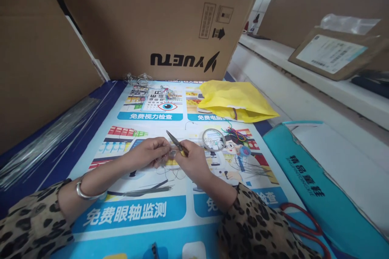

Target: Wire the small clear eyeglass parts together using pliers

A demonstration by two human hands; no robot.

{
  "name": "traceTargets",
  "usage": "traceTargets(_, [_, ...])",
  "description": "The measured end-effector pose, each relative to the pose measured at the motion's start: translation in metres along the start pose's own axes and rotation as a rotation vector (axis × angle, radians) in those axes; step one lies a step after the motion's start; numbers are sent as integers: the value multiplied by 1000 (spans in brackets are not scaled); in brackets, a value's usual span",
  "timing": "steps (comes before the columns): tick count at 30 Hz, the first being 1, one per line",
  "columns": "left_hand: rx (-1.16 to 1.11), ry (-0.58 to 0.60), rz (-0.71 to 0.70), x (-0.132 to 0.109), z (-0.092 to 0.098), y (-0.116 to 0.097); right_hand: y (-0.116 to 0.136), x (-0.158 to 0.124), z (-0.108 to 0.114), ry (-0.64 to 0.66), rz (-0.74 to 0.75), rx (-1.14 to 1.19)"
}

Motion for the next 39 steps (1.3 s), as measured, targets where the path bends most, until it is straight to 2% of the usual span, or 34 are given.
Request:
traceTargets(4, [-2, 39, -38, 0, -3, -2, 1, 0, 3, -24, 0, 6])
traceTargets(9, [39, -34, -47, -4, 0, -8, 9, 0, 4, -30, 68, 29])
traceTargets(15, [434, -245, -76, -9, 13, -24, 6, 1, -5, 9, 115, 136])
traceTargets(18, [534, -300, -65, -9, 15, -24, 4, 1, -9, 26, 120, 191])
traceTargets(25, [662, -299, -72, -8, 9, -25, 6, 0, -12, 28, 112, 177])
traceTargets(31, [910, -284, -59, -7, 3, -26, 6, 0, -11, 26, 103, 144])
traceTargets(39, [1072, -221, -36, -6, -3, -28, 6, 1, -10, 43, 83, 120])
Point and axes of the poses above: each hand's wrist, its own x-axis towards the middle knuckle, its own z-axis out of the back of the hand, y = z × x, the point moved 9 cm from there along x, towards the middle knuckle, and after that the axes turned 11 degrees about y, right-handed, at the moved point
